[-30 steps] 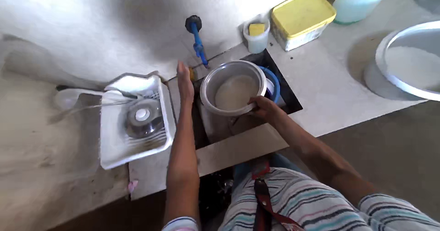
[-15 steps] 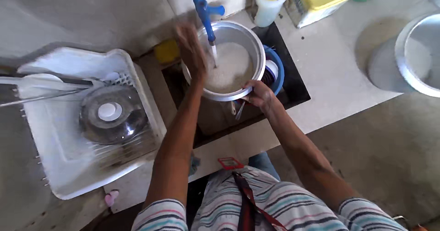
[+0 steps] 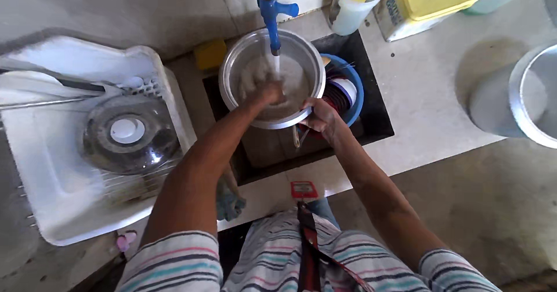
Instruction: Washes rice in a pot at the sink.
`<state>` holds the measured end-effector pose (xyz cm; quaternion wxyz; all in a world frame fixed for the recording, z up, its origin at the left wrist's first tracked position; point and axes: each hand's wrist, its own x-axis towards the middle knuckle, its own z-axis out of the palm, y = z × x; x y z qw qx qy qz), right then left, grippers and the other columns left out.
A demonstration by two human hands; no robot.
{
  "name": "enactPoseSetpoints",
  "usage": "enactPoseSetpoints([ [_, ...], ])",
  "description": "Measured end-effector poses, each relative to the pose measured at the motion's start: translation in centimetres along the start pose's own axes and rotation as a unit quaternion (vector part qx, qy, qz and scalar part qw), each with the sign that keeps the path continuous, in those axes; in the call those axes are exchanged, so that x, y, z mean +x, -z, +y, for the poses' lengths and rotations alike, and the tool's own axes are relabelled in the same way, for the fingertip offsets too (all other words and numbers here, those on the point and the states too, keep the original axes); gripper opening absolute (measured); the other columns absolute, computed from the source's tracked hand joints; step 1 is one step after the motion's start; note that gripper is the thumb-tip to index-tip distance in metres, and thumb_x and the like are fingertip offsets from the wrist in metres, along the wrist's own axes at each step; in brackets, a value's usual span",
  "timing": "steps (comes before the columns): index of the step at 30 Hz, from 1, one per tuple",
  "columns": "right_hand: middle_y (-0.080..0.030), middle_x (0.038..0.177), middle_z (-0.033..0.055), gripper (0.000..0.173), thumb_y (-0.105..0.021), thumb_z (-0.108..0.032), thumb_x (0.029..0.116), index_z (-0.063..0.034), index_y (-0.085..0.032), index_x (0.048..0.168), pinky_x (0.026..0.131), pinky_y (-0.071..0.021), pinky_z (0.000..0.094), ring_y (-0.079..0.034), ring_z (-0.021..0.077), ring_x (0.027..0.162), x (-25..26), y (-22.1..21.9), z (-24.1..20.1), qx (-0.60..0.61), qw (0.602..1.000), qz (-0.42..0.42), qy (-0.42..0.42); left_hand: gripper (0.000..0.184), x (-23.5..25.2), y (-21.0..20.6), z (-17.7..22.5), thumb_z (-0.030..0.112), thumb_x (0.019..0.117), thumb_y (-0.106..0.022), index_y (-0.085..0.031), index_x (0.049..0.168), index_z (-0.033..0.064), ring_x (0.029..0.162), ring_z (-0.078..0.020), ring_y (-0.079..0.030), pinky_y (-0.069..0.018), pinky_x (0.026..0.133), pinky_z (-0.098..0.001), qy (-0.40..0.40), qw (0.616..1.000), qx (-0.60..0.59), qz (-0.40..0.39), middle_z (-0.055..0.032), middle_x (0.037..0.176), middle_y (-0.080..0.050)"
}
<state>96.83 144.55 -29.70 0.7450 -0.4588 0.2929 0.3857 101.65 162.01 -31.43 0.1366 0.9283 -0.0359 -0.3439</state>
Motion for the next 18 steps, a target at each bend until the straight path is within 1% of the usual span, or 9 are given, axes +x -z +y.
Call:
enactPoseSetpoints([
  [1,-0.061,0.093,0.0096,0.028,-0.049,0.000,0.0916,-0.0078,-0.049,0.118,0.068,-0.0607,0.0369,-0.066,0.0191,0.078,0.3,0.1,0.3,-0.006,1.000,0.001,-0.002,0.063,-0.5,-1.3,0.6,0.033,0.0994,-0.065,-0.046,0.148,-0.0029,0.136,-0.0553,-0.044,-0.0385,0.107,-0.0706,-0.030,0.999,0.003,0.017,-0.0364,0.152,-0.038],
  [4,-0.063,0.096,0.0107,0.029,-0.048,0.000,0.0919,-0.0076,-0.050,0.120,0.068,-0.0603,0.0380,-0.067,0.0202,0.080,1.3,0.4,1.5,0.001,1.000,0.002,-0.011,0.035,0.8,-2.2,1.2,0.012,0.0987,-0.062,-0.062,0.131,-0.0031,0.126,-0.0469,-0.056,-0.0462,0.101,-0.0641,-0.116,0.991,0.055,0.046,-0.0278,0.133,-0.060],
  [6,-0.062,0.097,0.0106,0.029,-0.048,-0.001,0.0930,-0.0072,-0.050,0.121,0.069,-0.0597,0.0383,-0.066,0.0203,0.082,1.9,0.5,2.3,0.012,1.000,0.013,-0.018,0.040,1.6,1.2,0.9,0.019,0.1049,-0.055,-0.058,0.138,-0.0025,0.130,-0.0488,-0.054,-0.0403,0.106,-0.0674,-0.032,0.998,0.048,-0.025,-0.0301,0.136,-0.059],
  [8,-0.061,0.093,0.0097,0.028,-0.049,0.000,0.0929,-0.0075,-0.048,0.120,0.066,-0.0598,0.0376,-0.066,0.0197,0.077,2.3,0.5,3.0,0.014,0.999,0.026,-0.017,0.048,3.6,2.7,-1.1,0.026,0.1000,-0.063,-0.057,0.135,-0.0070,0.135,-0.0497,-0.048,-0.0359,0.109,-0.0690,0.028,0.998,0.020,-0.043,-0.0324,0.139,-0.055],
  [9,-0.061,0.093,0.0106,0.033,-0.050,0.002,0.0910,-0.0076,-0.047,0.123,0.063,-0.0594,0.0379,-0.066,0.0205,0.076,2.6,0.4,3.2,0.007,1.000,0.027,-0.009,0.045,4.4,2.3,-2.4,0.026,0.0961,-0.068,-0.062,0.127,-0.0069,0.130,-0.0490,-0.052,-0.0377,0.106,-0.0695,0.022,0.999,0.006,-0.034,-0.0316,0.133,-0.059],
  [10,-0.061,0.096,0.0120,0.043,-0.052,0.004,0.0896,-0.0088,-0.044,0.130,0.062,-0.0592,0.0386,-0.066,0.0219,0.076,3.0,0.3,3.3,-0.011,1.000,0.018,0.000,0.047,5.0,1.6,-3.6,0.030,0.0944,-0.072,-0.065,0.125,-0.0052,0.129,-0.0474,-0.054,-0.0385,0.106,-0.0682,0.010,0.999,-0.017,-0.036,-0.0299,0.131,-0.061],
  [13,-0.062,0.109,0.0170,0.071,-0.055,0.003,0.0891,-0.0174,-0.030,0.152,0.063,-0.0593,0.0427,-0.067,0.0276,0.083,3.5,-0.1,1.9,-0.094,0.996,-0.002,0.001,0.066,4.0,-2.0,-4.9,0.035,0.0903,-0.078,-0.056,0.143,0.0021,0.137,-0.0427,-0.048,-0.0365,0.114,-0.0620,-0.011,0.991,-0.132,-0.022,-0.0257,0.145,-0.054],
  [16,-0.063,0.113,0.0168,0.071,-0.055,0.001,0.0897,-0.0199,-0.030,0.153,0.066,-0.0600,0.0435,-0.068,0.0287,0.087,3.4,0.3,-0.6,-0.153,0.988,-0.022,0.008,0.058,3.4,-3.3,-2.7,0.025,0.0859,-0.082,-0.061,0.134,-0.0002,0.126,-0.0442,-0.057,-0.0442,0.107,-0.0615,-0.075,0.986,-0.146,0.040,-0.0279,0.133,-0.060],
  [18,-0.064,0.112,0.0148,0.064,-0.054,0.000,0.0903,-0.0175,-0.035,0.149,0.066,-0.0600,0.0417,-0.068,0.0266,0.087,2.9,1.1,-2.2,-0.177,0.984,-0.012,0.017,0.056,3.6,-2.2,-1.3,0.026,0.0909,-0.076,-0.057,0.140,0.0050,0.127,-0.0426,-0.058,-0.0458,0.104,-0.0641,-0.110,0.987,-0.107,0.048,-0.0235,0.139,-0.059],
])
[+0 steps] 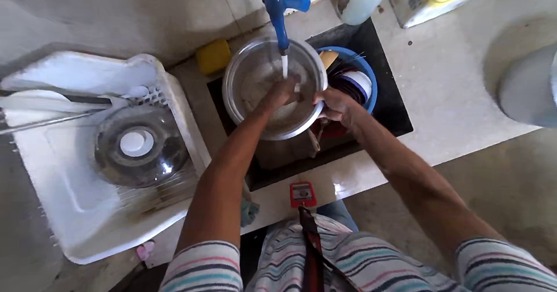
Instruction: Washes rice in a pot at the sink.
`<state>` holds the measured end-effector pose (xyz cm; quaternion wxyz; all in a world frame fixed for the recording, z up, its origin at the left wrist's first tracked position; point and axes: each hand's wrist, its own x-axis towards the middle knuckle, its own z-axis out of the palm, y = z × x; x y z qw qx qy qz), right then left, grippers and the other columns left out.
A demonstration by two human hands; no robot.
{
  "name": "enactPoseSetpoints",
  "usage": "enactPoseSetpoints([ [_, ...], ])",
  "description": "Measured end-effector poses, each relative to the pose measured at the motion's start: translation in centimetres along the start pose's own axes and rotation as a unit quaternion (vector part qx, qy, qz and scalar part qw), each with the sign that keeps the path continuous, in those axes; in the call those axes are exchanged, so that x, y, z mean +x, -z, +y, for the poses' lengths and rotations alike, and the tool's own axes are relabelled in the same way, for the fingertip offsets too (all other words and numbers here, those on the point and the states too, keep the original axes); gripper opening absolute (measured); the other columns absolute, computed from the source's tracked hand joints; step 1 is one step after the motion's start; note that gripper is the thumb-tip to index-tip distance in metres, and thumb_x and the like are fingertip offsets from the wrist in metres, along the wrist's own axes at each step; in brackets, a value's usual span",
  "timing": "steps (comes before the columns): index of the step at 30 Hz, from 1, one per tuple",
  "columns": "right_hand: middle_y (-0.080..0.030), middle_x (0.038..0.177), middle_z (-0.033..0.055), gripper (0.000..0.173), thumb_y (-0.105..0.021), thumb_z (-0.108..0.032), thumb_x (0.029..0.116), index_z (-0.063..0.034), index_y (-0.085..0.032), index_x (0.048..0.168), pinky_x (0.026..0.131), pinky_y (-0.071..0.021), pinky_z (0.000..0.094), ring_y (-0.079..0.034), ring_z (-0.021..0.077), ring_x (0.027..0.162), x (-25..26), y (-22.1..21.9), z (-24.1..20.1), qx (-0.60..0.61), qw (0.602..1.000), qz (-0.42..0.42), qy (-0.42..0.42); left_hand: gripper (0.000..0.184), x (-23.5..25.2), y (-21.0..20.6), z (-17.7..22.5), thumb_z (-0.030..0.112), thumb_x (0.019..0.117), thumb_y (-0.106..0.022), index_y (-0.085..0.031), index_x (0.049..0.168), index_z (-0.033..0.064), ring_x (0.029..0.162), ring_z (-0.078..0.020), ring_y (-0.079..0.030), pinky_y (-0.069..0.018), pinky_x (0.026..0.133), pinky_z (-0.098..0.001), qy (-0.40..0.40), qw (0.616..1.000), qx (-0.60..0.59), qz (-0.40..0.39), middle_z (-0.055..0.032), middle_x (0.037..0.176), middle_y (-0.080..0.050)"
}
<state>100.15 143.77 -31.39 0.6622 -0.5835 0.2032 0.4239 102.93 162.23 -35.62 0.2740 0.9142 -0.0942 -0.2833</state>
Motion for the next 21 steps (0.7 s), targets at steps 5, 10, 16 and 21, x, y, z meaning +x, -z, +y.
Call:
enactPoseSetpoints([
  [5,-0.062,0.120,0.0182,0.059,-0.058,-0.004,0.0927,-0.0107,-0.039,0.148,0.074,-0.0593,0.0447,-0.067,0.0279,0.095,0.0,1.9,-1.4,-0.113,0.982,0.134,0.075,0.062,2.9,1.1,-1.9,0.033,0.0908,-0.075,-0.056,0.144,0.0064,0.142,-0.0389,-0.044,-0.0324,0.118,-0.0574,0.064,0.994,0.090,0.001,-0.0206,0.150,-0.052],
  [10,-0.064,0.126,0.0249,0.045,-0.059,-0.028,0.1033,-0.0012,-0.052,0.139,0.099,-0.0482,0.0589,-0.062,0.0396,0.118,0.5,-0.2,-1.5,-0.295,0.883,0.336,0.143,0.080,2.7,2.3,0.0,0.039,0.0849,-0.081,-0.049,0.144,-0.0051,0.140,-0.0457,-0.044,-0.0377,0.112,-0.0628,0.178,0.980,0.083,-0.017,-0.0305,0.147,-0.049],
  [16,-0.066,0.122,0.0237,0.038,-0.063,-0.020,0.1011,0.0026,-0.059,0.131,0.101,-0.0480,0.0513,-0.063,0.0356,0.117,0.2,-0.9,-1.2,-0.240,0.881,0.361,0.191,0.057,-0.2,1.5,1.6,0.041,0.0998,-0.064,-0.062,0.130,-0.0068,0.131,-0.0476,-0.054,-0.0384,0.108,-0.0665,0.104,0.991,0.072,-0.041,-0.0305,0.135,-0.060],
  [21,-0.067,0.116,0.0231,0.035,-0.064,-0.018,0.0998,0.0036,-0.060,0.127,0.098,-0.0502,0.0501,-0.065,0.0340,0.110,0.2,-1.1,-0.6,-0.209,0.888,0.349,0.215,0.043,-2.1,-0.6,3.8,0.021,0.0943,-0.071,-0.064,0.132,0.0013,0.123,-0.0432,-0.060,-0.0467,0.102,-0.0615,0.006,0.997,0.077,-0.032,-0.0257,0.128,-0.064],
])
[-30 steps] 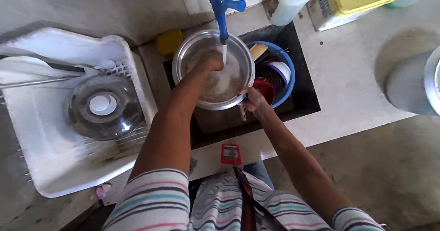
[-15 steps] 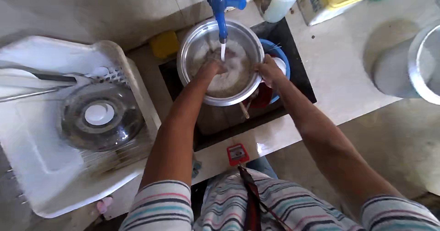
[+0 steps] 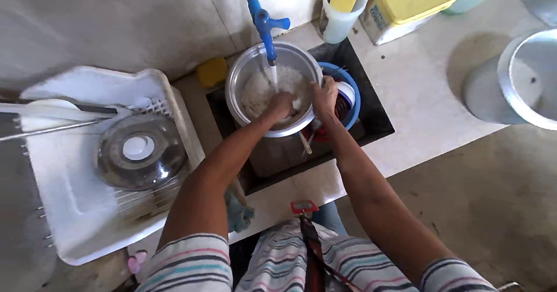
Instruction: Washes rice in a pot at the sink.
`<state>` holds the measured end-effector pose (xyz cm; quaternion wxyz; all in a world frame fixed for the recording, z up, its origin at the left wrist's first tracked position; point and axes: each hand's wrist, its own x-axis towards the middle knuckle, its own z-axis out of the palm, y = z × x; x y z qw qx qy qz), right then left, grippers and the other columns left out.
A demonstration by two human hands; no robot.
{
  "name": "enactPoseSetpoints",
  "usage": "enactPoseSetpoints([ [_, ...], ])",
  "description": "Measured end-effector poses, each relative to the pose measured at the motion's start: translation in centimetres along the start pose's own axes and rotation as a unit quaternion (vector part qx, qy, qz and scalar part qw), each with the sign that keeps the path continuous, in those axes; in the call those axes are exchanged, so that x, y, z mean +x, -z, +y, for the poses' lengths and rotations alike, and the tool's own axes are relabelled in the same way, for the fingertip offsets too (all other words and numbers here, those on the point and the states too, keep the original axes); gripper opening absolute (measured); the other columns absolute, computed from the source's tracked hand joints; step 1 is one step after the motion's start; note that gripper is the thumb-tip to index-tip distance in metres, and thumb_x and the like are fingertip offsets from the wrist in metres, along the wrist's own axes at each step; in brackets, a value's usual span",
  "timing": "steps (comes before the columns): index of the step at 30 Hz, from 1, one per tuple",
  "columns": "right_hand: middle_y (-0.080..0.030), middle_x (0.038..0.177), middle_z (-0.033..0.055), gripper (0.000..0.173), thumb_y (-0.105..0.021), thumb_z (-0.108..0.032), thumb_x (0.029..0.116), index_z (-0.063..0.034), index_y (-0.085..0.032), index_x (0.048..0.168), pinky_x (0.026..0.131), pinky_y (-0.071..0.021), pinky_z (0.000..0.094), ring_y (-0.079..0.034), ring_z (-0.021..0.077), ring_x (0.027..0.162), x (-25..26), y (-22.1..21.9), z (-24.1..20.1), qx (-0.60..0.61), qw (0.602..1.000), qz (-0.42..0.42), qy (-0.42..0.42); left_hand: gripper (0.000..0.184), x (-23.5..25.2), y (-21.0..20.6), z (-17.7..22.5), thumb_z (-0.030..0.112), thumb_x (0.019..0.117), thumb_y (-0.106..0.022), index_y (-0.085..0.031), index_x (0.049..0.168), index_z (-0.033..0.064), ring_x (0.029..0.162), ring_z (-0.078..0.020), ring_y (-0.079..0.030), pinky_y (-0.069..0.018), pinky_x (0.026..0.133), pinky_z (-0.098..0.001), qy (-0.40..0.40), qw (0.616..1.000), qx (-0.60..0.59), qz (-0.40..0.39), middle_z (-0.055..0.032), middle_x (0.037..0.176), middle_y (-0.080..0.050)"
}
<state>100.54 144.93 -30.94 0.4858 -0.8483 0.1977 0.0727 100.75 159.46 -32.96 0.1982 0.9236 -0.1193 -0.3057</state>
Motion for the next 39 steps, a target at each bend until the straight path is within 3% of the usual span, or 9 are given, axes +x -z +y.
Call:
enactPoseSetpoints([
  [5,-0.068,0.110,0.0241,0.035,-0.064,-0.018,0.0991,0.0048,-0.060,0.125,0.093,-0.0516,0.0518,-0.067,0.0354,0.104,-0.6,-1.0,0.3,0.013,0.999,-0.002,0.045,0.031,3.3,3.5,-0.8,0.011,0.0994,-0.063,-0.063,0.124,-0.0074,0.123,-0.0462,-0.059,-0.0440,0.106,-0.0602,-0.058,0.994,0.096,0.015,-0.0290,0.127,-0.063],
  [7,-0.068,0.110,0.0232,0.035,-0.067,-0.017,0.0970,0.0045,-0.061,0.124,0.094,-0.0519,0.0509,-0.067,0.0342,0.104,-0.2,-1.1,0.7,0.030,0.999,0.003,0.045,0.038,4.4,2.3,-5.6,0.024,0.0929,-0.069,-0.069,0.113,-0.0084,0.103,-0.0485,-0.067,-0.0515,0.090,-0.0625,-0.088,0.977,0.090,0.171,-0.0317,0.109,-0.069],
  [10,-0.069,0.108,0.0215,0.035,-0.071,-0.015,0.0934,0.0040,-0.063,0.122,0.092,-0.0528,0.0499,-0.067,0.0317,0.101,1.3,-0.9,1.1,0.081,0.996,-0.006,0.028,0.049,1.9,6.7,-3.1,0.024,0.1013,-0.063,-0.055,0.138,-0.0068,0.137,-0.0473,-0.048,-0.0344,0.112,-0.0647,0.151,0.987,0.011,-0.050,-0.0315,0.142,-0.054],
  [15,-0.069,0.098,0.0182,0.032,-0.073,-0.009,0.0888,0.0044,-0.064,0.116,0.083,-0.0568,0.0456,-0.068,0.0257,0.089,2.7,-0.9,1.5,0.163,0.986,-0.019,0.001,0.085,0.2,1.7,-2.9,0.041,0.0857,-0.082,-0.045,0.153,0.0057,0.141,-0.0449,-0.043,-0.0354,0.115,-0.0627,0.078,0.989,-0.103,-0.069,-0.0279,0.153,-0.045],
  [21,-0.070,0.097,0.0165,0.028,-0.070,-0.017,0.0943,0.0019,-0.066,0.115,0.083,-0.0558,0.0449,-0.069,0.0252,0.088,2.3,-0.7,0.9,0.107,0.993,-0.021,0.045,0.029,4.0,2.6,1.9,0.012,0.0962,-0.066,-0.066,0.120,-0.0057,0.118,-0.0474,-0.061,-0.0475,0.099,-0.0643,-0.036,0.994,0.105,-0.005,-0.0292,0.122,-0.065],
  [24,-0.070,0.095,0.0154,0.029,-0.072,-0.021,0.0942,0.0012,-0.067,0.112,0.083,-0.0550,0.0446,-0.068,0.0240,0.087,2.4,-0.7,1.2,0.088,0.994,-0.012,0.062,0.040,5.0,3.2,-3.8,0.024,0.1000,-0.061,-0.066,0.122,-0.0088,0.114,-0.0496,-0.063,-0.0458,0.100,-0.0636,-0.059,0.988,0.109,0.092,-0.0332,0.120,-0.066],
  [28,-0.070,0.091,0.0135,0.029,-0.073,-0.020,0.0932,0.0024,-0.068,0.110,0.080,-0.0544,0.0416,-0.066,0.0207,0.081,3.4,-0.4,1.3,0.120,0.992,-0.015,0.044,0.048,2.6,6.0,-4.3,0.029,0.1034,-0.061,-0.057,0.138,-0.0043,0.138,-0.0431,-0.049,-0.0340,0.115,-0.0606,0.191,0.976,-0.093,-0.038,-0.0274,0.144,-0.055],
  [32,-0.069,0.089,0.0123,0.028,-0.074,-0.019,0.0923,0.0024,-0.067,0.108,0.077,-0.0557,0.0394,-0.066,0.0186,0.078,4.1,-0.3,1.6,0.165,0.985,-0.029,0.033,0.085,-0.5,2.8,-2.2,0.039,0.0851,-0.083,-0.044,0.154,0.0096,0.140,-0.0397,-0.047,-0.0373,0.115,-0.0595,0.082,0.985,-0.128,-0.084,-0.0214,0.151,-0.050],
  [39,-0.069,0.088,0.0124,0.031,-0.072,-0.028,0.0953,0.0003,-0.068,0.109,0.078,-0.0552,0.0434,-0.067,0.0216,0.079,3.2,-0.3,0.9,0.100,0.992,-0.034,0.067,0.032,6.3,3.0,1.8,0.015,0.0959,-0.066,-0.066,0.122,-0.0032,0.120,-0.0471,-0.060,-0.0469,0.099,-0.0650,-0.025,0.990,0.140,-0.004,-0.0275,0.126,-0.064],
])
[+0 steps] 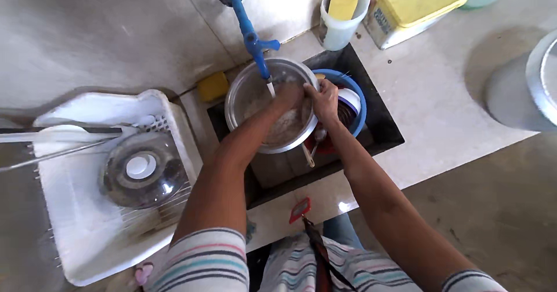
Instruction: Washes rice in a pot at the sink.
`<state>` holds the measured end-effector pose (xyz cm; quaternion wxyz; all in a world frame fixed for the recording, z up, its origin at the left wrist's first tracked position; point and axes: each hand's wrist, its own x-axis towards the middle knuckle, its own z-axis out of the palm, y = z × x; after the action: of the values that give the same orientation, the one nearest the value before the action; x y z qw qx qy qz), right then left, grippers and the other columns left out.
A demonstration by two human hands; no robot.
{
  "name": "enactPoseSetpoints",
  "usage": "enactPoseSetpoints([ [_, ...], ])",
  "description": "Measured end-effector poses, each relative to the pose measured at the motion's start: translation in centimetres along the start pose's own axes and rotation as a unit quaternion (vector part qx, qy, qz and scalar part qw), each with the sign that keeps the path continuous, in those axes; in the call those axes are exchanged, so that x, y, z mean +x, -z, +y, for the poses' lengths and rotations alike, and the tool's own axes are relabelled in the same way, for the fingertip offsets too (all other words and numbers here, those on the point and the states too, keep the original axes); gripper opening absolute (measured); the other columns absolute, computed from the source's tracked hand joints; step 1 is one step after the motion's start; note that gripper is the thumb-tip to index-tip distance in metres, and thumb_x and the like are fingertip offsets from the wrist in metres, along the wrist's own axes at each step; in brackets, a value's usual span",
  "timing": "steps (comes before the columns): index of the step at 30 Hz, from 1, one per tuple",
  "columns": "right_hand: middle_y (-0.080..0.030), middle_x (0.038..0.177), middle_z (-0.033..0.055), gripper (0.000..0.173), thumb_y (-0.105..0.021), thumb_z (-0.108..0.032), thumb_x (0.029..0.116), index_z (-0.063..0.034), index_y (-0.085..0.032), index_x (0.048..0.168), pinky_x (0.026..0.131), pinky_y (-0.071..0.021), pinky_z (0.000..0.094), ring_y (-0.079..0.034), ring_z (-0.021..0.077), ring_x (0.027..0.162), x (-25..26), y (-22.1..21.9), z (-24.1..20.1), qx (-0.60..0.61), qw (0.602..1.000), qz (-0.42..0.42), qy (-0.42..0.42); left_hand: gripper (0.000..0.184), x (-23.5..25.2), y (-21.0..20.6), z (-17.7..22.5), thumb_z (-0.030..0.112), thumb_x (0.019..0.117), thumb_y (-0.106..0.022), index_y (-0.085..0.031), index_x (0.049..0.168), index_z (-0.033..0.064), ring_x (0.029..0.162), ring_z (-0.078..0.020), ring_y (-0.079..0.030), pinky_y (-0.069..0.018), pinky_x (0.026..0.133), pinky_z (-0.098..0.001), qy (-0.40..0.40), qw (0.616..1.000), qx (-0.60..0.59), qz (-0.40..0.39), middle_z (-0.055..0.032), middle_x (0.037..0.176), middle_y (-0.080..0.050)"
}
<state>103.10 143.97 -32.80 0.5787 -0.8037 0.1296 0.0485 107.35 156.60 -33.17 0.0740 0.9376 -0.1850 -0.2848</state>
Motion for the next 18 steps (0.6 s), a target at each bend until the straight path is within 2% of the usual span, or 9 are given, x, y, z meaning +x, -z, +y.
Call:
enactPoseSetpoints([
  [2,-0.067,0.085,0.0112,0.030,-0.073,-0.027,0.0947,0.0003,-0.068,0.105,0.076,-0.0542,0.0420,-0.065,0.0204,0.076,0.0,-0.1,0.4,-0.003,1.000,0.009,0.006,0.037,0.5,0.4,-2.9,0.017,0.0990,-0.063,-0.063,0.129,-0.0043,0.126,-0.0464,-0.057,-0.0420,0.106,-0.0631,0.026,0.999,-0.043,0.004,-0.0290,0.131,-0.062],
  [4,-0.068,0.086,0.0110,0.029,-0.073,-0.025,0.0943,0.0006,-0.067,0.106,0.076,-0.0537,0.0407,-0.065,0.0195,0.076,0.4,0.0,0.6,0.009,1.000,0.014,0.001,0.038,-1.2,-1.0,-6.5,0.018,0.1041,-0.056,-0.061,0.128,-0.0110,0.126,-0.0482,-0.056,-0.0400,0.110,-0.0610,0.102,0.979,-0.156,0.082,-0.0337,0.131,-0.061],
  [6,-0.070,0.089,0.0119,0.029,-0.072,-0.023,0.0949,0.0009,-0.068,0.110,0.079,-0.0558,0.0407,-0.067,0.0194,0.080,1.0,0.1,0.7,0.032,0.999,0.004,-0.009,0.047,-4.1,1.7,-6.7,0.029,0.1074,-0.054,-0.056,0.138,-0.0074,0.137,-0.0428,-0.049,-0.0344,0.115,-0.0580,0.232,0.939,-0.254,-0.018,-0.0296,0.143,-0.054],
  [7,-0.070,0.089,0.0110,0.027,-0.072,-0.022,0.0948,0.0002,-0.067,0.110,0.078,-0.0559,0.0392,-0.067,0.0182,0.079,1.1,0.0,0.8,0.043,0.999,0.000,-0.013,0.050,-5.3,2.0,-6.7,0.033,0.1036,-0.061,-0.058,0.137,-0.0047,0.134,-0.0413,-0.051,-0.0371,0.113,-0.0587,0.251,0.925,-0.277,-0.060,-0.0277,0.141,-0.056],
  [8,-0.070,0.089,0.0108,0.027,-0.071,-0.021,0.0947,-0.0001,-0.067,0.110,0.077,-0.0558,0.0388,-0.067,0.0181,0.079,1.2,0.0,0.7,0.052,0.998,-0.003,-0.017,0.055,-6.3,1.9,-6.0,0.037,0.0974,-0.070,-0.060,0.135,-0.0019,0.128,-0.0395,-0.056,-0.0414,0.109,-0.0585,0.230,0.925,-0.287,-0.094,-0.0257,0.135,-0.060],
  [10,-0.070,0.089,0.0112,0.027,-0.072,-0.021,0.0945,0.0002,-0.067,0.110,0.077,-0.0562,0.0397,-0.067,0.0188,0.079,1.4,0.2,0.7,0.067,0.997,-0.003,-0.023,0.067,-7.4,0.8,-3.8,0.028,0.0907,-0.079,-0.051,0.147,0.0052,0.130,-0.0350,-0.056,-0.0427,0.110,-0.0530,0.136,0.931,-0.317,-0.118,-0.0211,0.141,-0.058],
  [12,-0.070,0.089,0.0120,0.027,-0.072,-0.023,0.0951,-0.0003,-0.068,0.109,0.078,-0.0561,0.0421,-0.068,0.0206,0.080,1.6,0.4,0.7,0.066,0.997,-0.011,-0.031,0.077,-6.8,-1.4,-1.5,0.020,0.0843,-0.085,-0.048,0.150,0.0051,0.134,-0.0416,-0.051,-0.0427,0.111,-0.0582,0.074,0.951,-0.293,-0.065,-0.0262,0.147,-0.051],
  [16,-0.069,0.089,0.0129,0.023,-0.070,-0.021,0.0961,-0.0015,-0.068,0.107,0.077,-0.0557,0.0448,-0.067,0.0230,0.080,1.6,0.2,0.5,0.024,0.999,-0.031,-0.016,0.028,-1.4,-1.7,1.0,0.010,0.0929,-0.069,-0.067,0.116,-0.0058,0.115,-0.0478,-0.063,-0.0495,0.097,-0.0648,0.010,0.997,-0.074,0.017,-0.0303,0.120,-0.065],
  [18,-0.070,0.091,0.0136,0.023,-0.070,-0.019,0.0947,-0.0012,-0.069,0.109,0.079,-0.0554,0.0453,-0.068,0.0237,0.083,1.6,0.3,0.6,0.012,1.000,-0.026,-0.012,0.031,1.1,-0.1,-0.9,0.014,0.0962,-0.066,-0.066,0.121,-0.0060,0.121,-0.0487,-0.059,-0.0448,0.100,-0.0675,0.033,0.999,-0.027,-0.017,-0.0301,0.124,-0.064],
])
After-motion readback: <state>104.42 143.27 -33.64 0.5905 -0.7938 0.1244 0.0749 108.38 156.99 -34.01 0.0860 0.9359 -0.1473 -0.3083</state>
